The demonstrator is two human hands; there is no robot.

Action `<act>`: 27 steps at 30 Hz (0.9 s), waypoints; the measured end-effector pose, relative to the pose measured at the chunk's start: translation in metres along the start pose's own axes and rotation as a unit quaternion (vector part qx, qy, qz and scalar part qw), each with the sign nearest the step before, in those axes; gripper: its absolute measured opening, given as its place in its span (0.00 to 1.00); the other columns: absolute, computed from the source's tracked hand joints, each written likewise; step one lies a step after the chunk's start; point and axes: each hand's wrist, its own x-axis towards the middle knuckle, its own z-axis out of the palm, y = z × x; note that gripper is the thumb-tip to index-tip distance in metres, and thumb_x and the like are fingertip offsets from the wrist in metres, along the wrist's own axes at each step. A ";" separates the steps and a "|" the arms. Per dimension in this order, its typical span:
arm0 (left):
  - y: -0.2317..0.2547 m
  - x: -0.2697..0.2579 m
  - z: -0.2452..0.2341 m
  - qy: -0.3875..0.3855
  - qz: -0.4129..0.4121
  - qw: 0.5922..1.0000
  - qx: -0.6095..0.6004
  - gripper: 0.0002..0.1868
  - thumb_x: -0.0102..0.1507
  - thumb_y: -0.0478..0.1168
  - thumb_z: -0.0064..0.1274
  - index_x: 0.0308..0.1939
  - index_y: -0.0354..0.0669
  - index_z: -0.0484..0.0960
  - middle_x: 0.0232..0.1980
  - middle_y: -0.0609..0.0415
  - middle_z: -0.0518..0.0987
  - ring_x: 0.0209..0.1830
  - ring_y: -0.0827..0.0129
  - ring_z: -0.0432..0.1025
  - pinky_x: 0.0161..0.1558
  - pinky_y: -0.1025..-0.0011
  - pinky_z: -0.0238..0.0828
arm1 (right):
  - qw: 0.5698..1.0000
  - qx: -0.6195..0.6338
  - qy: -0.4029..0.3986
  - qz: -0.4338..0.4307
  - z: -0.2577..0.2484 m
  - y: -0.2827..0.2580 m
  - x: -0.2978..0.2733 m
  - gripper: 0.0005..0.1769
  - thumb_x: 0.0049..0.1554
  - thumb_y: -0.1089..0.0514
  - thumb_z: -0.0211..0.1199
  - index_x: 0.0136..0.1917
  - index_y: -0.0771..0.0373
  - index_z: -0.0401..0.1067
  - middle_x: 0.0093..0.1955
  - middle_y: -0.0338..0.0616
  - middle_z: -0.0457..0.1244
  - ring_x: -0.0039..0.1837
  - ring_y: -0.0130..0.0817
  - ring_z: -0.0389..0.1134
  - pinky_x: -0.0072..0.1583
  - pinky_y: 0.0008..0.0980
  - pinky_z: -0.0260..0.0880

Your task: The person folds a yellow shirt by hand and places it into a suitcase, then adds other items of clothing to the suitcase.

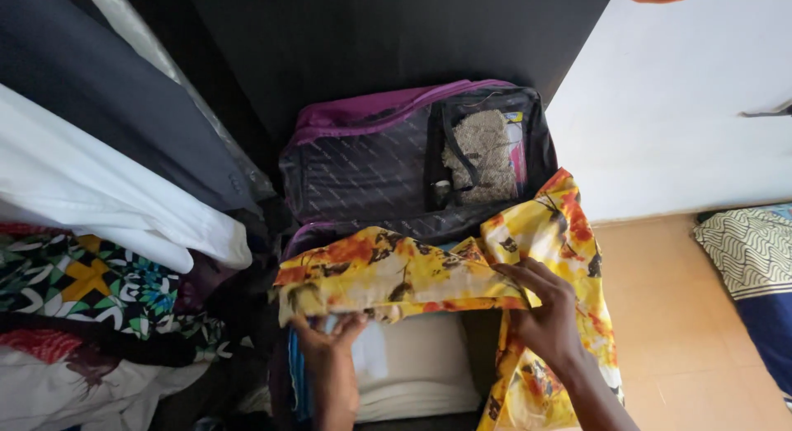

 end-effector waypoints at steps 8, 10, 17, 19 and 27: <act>0.036 -0.026 0.056 -0.031 0.400 0.442 0.803 0.46 0.42 0.33 0.71 0.65 0.47 0.72 0.71 0.28 0.53 0.66 0.31 0.55 0.59 0.46 0.58 | 0.979 0.093 -0.012 0.181 0.004 0.020 0.001 0.34 0.40 0.81 0.56 0.60 0.65 0.77 0.59 0.45 0.69 0.53 0.30 0.71 0.37 0.29 0.76; 0.033 -0.015 0.052 -0.033 0.363 0.464 0.807 0.43 0.46 0.35 0.71 0.65 0.45 0.70 0.69 0.28 0.54 0.65 0.32 0.56 0.58 0.48 0.60 | 0.980 0.097 -0.015 0.174 0.003 0.019 0.004 0.34 0.41 0.81 0.56 0.60 0.66 0.77 0.60 0.45 0.68 0.54 0.30 0.71 0.37 0.29 0.76; 0.029 -0.003 0.067 -0.190 0.306 0.533 0.766 0.53 0.49 0.34 0.68 0.78 0.44 0.62 0.69 0.35 0.62 0.66 0.40 0.60 0.62 0.48 0.60 | 0.970 0.103 -0.040 0.215 0.001 0.026 0.005 0.32 0.45 0.80 0.54 0.62 0.67 0.76 0.57 0.47 0.71 0.49 0.37 0.73 0.38 0.30 0.75; 0.024 0.016 0.059 -0.195 0.313 0.505 0.780 0.50 0.48 0.33 0.69 0.75 0.43 0.66 0.72 0.33 0.59 0.67 0.37 0.56 0.63 0.47 0.57 | 0.964 0.115 -0.044 0.237 0.001 0.028 0.005 0.31 0.46 0.79 0.54 0.62 0.67 0.75 0.57 0.48 0.70 0.47 0.37 0.73 0.36 0.31 0.75; 0.031 0.062 0.050 -0.342 0.398 0.397 0.753 0.06 0.54 0.33 0.64 0.35 0.44 0.86 0.65 0.39 0.75 0.71 0.40 0.61 0.65 0.51 0.59 | 0.978 0.140 -0.050 0.144 0.006 0.071 0.003 0.32 0.46 0.79 0.53 0.65 0.71 0.71 0.62 0.51 0.69 0.49 0.42 0.71 0.41 0.36 0.72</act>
